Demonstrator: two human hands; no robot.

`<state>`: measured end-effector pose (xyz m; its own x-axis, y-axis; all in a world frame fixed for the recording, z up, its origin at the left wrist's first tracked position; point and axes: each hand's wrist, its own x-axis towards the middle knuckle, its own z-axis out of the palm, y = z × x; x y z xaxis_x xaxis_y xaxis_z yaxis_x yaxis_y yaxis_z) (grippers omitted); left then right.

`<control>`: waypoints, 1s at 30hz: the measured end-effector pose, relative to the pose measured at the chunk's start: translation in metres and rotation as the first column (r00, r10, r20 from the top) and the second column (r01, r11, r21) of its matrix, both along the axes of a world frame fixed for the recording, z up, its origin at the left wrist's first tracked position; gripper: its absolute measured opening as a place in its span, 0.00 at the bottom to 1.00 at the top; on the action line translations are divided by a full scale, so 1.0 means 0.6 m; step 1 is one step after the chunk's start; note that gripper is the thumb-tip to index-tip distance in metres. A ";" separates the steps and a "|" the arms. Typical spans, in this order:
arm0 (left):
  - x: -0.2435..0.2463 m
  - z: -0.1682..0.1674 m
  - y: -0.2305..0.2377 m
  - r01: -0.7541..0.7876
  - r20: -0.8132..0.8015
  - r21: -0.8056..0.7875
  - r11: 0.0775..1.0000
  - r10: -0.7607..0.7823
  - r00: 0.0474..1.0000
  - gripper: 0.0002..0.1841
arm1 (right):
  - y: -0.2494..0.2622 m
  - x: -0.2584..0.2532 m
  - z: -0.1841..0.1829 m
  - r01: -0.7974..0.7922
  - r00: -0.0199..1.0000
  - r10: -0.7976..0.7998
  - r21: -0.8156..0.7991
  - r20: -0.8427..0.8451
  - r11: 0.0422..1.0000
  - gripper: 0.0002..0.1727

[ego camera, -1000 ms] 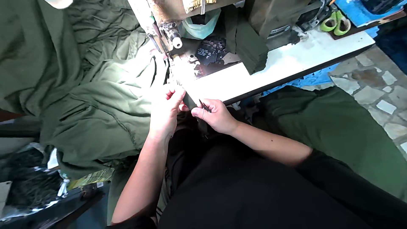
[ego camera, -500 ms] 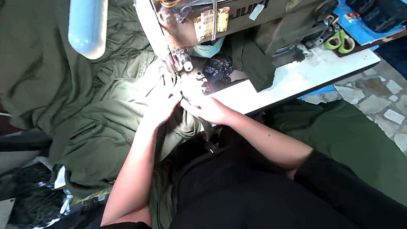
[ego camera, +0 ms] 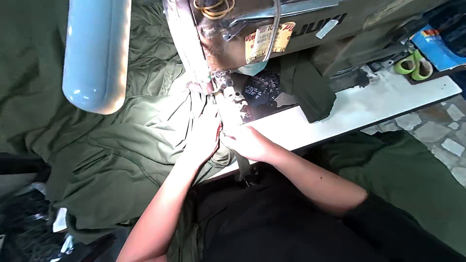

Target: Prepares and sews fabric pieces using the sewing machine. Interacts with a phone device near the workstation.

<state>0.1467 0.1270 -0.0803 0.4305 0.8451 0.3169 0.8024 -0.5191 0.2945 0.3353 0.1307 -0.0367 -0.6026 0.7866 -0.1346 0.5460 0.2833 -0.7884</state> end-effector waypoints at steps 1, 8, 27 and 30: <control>-0.001 0.000 0.006 0.001 0.001 0.005 1.000 -0.001 1.000 0.10 | 0.004 -0.002 0.001 0.004 1.000 -0.004 0.003 0.005 1.000 0.13; 0.006 0.008 -0.015 0.015 0.022 -0.050 0.999 -0.014 1.000 0.09 | -0.003 0.009 0.002 -0.034 0.997 0.037 -0.041 0.065 0.999 0.13; 0.020 0.075 0.067 -0.325 -0.045 -0.352 0.878 0.331 0.942 0.14 | 0.042 -0.013 0.014 0.056 0.996 -0.042 -0.192 0.081 0.980 0.19; 0.029 0.074 0.074 -0.376 -0.083 -0.376 0.847 0.373 0.924 0.13 | 0.043 -0.018 0.017 0.086 0.993 -0.066 -0.213 0.099 0.973 0.19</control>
<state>0.1642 0.1712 -0.0359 0.0581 0.9964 -0.0612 0.9158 -0.0288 0.4007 0.3246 0.1566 -0.0264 -0.5193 0.7760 -0.3580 0.6313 0.0660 -0.7727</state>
